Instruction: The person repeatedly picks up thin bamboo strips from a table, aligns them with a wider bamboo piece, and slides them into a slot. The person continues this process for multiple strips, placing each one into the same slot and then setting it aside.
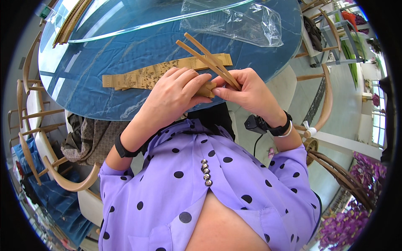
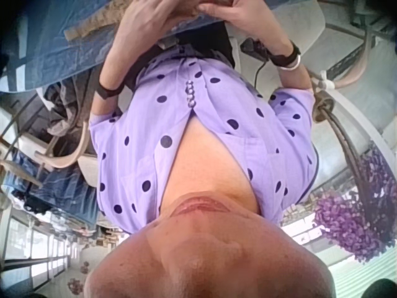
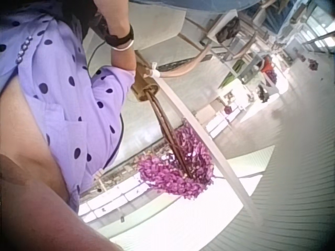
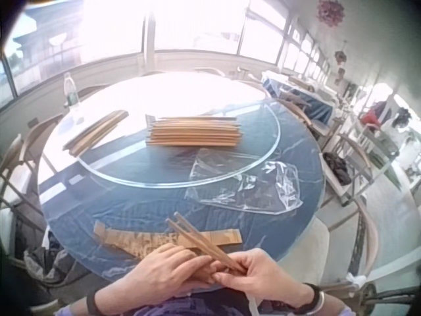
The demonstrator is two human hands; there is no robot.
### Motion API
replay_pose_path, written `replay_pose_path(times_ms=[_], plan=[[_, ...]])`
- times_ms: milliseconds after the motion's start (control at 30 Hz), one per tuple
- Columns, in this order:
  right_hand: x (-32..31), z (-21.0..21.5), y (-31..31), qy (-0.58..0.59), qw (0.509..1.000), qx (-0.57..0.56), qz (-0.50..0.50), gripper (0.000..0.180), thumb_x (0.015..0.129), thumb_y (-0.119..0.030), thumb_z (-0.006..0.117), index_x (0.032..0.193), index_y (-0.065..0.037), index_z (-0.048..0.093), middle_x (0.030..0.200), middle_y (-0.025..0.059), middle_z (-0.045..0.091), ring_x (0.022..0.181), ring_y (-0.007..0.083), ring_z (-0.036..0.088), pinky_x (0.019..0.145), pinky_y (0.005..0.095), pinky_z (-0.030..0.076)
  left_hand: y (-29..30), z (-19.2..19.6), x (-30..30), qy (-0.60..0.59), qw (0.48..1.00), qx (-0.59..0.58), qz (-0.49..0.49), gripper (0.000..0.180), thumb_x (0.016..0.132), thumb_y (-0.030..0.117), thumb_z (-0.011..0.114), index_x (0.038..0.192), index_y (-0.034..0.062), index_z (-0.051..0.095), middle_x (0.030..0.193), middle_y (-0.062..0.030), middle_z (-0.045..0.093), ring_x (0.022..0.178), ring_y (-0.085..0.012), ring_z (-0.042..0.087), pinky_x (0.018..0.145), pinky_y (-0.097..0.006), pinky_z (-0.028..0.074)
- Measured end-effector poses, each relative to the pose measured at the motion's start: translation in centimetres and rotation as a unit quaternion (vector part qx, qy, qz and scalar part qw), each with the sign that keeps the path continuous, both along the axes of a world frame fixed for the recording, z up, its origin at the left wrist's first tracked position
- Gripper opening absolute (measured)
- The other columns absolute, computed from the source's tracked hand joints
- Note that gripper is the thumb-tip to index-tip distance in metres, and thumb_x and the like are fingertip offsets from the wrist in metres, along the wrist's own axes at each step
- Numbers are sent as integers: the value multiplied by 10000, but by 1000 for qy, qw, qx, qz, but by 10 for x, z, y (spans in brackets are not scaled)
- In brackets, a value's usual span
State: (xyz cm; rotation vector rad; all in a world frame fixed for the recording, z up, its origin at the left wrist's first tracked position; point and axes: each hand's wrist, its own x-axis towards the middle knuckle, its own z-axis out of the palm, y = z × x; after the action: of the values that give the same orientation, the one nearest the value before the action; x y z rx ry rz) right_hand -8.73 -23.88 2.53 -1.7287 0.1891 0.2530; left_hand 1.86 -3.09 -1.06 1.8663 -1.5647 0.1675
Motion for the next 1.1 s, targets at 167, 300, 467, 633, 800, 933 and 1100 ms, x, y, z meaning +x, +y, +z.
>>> replay_pose_path(times_ms=[167,300,467,633,800,933,1100], plan=[[2,-9,-1,13,998,54,16,166,877,-93,763,961,45,726,740,-54,603,656,11,474,557,214,364,1,-3,-6,26,999,16,-30,566,783,242,802,1253,3,597,1036,-116,587,977,-309,601,863,-420,507],[4,-9,7,11,997,80,-13,168,868,-101,765,945,43,725,758,-42,620,670,13,493,569,214,387,1,-2,-6,18,999,20,-32,584,796,203,792,1301,0,580,1040,-122,580,979,-316,597,867,-416,500],[3,-1,7,-5,999,-52,-5,155,884,-88,747,961,44,723,790,-15,658,699,29,536,634,219,455,-1,-4,-6,-19,1000,8,6,473,842,199,747,1242,-3,593,975,-102,576,927,-276,590,868,-392,486],[8,-10,15,6,999,33,-22,136,883,-72,738,961,38,727,791,8,686,722,45,566,667,223,481,-5,-5,-15,-14,1000,-7,-1,486,817,152,763,1247,4,592,1002,-97,615,930,-287,609,868,-400,492],[6,-9,11,12,1000,4,-26,139,883,-90,750,921,41,728,755,2,670,696,40,558,634,219,467,1,-7,-8,-48,999,-21,-3,401,847,121,687,1233,41,615,1001,-86,591,931,-241,609,848,-379,503],[6,-5,9,24,1000,-8,-17,140,884,-97,754,915,37,728,739,-11,651,669,35,538,606,217,447,6,-1,-5,-67,997,2,-31,348,811,93,667,1158,86,633,1027,-84,584,941,-239,622,855,-384,506],[6,-7,10,9,1000,-15,-23,178,892,-129,779,950,29,721,736,-44,607,653,13,479,576,195,383,4,-5,-4,-23,1000,-13,-16,299,811,85,664,1107,67,627,1043,-89,577,942,-253,619,867,-390,505]])
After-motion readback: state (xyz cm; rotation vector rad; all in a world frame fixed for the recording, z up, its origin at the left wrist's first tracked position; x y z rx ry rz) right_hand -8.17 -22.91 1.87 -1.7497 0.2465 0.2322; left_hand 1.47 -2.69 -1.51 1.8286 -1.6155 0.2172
